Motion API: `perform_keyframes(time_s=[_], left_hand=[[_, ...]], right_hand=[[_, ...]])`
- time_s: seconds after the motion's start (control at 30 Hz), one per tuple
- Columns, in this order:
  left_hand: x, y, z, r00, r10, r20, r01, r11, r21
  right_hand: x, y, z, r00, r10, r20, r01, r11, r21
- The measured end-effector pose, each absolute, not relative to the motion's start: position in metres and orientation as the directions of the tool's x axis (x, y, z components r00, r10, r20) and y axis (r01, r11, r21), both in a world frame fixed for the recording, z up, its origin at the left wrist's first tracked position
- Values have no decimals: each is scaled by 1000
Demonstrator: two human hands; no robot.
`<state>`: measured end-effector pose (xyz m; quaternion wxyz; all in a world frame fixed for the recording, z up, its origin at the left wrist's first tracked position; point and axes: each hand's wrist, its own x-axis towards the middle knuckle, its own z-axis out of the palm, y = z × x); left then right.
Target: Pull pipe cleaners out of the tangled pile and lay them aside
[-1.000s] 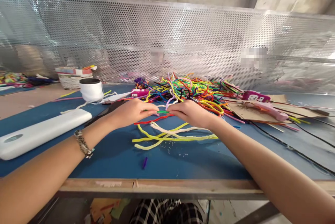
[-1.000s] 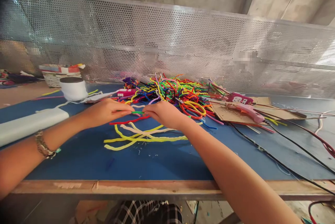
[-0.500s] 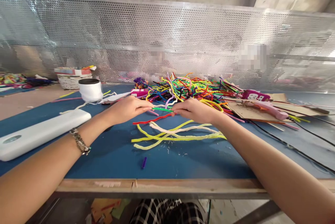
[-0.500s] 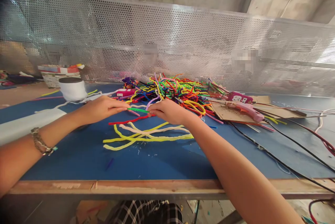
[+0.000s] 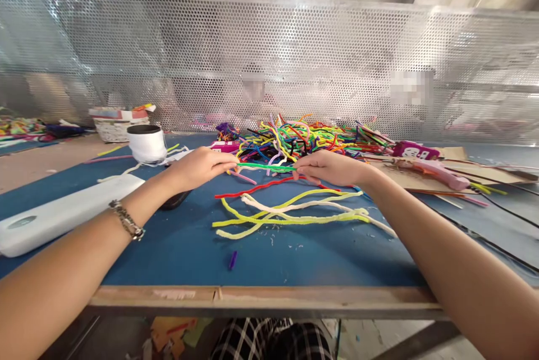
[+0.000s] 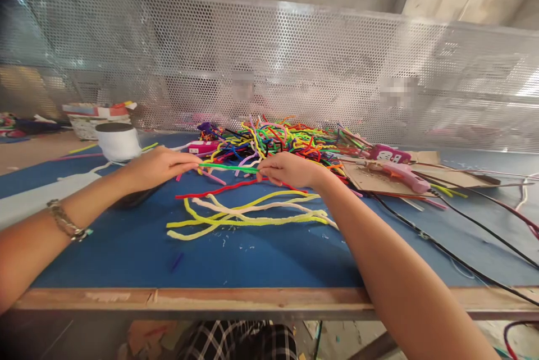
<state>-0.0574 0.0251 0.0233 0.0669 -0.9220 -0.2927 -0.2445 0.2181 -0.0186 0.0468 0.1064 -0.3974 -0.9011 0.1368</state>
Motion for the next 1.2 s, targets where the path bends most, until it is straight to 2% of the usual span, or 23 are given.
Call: perform_keyframes(time_s=[0.13,0.43,0.53,0.67,0.77,0.9,0.93,1.0,1.1,1.2], left_hand=[[-60,27,24,668,560,491,621,-783,49],[-65,35,22,646,581,495,644,-763,55],[-66,36,22,638,584,503,654,-755,46],[-68,37,23,641,572,512,651,-758,32],[-69,37,22,651,559,513,637,-770,32],[-68,35,23,656,546,521,625,-780,30],[-67,35,23,658,543,522,623,-782,29],[-67,34,24,656,551,516,629,-777,29],[-69,35,25,646,582,494,656,-754,31],[-75,38,27,595,619,512,705,-708,37]], right_hand=[[221,-18,48,-629,760,162,706,646,-290],[229,-20,50,-607,793,55,630,523,-574],[233,-18,50,-602,798,33,620,493,-611],[241,-14,48,-562,821,95,596,482,-642],[244,-12,48,-524,842,125,644,488,-589],[241,-15,51,-472,852,227,754,523,-398],[240,-16,52,-457,858,236,768,514,-382],[238,-17,53,-437,877,200,768,479,-424],[242,-17,53,-472,879,65,727,429,-536],[250,-17,54,-484,874,-39,730,378,-569]])
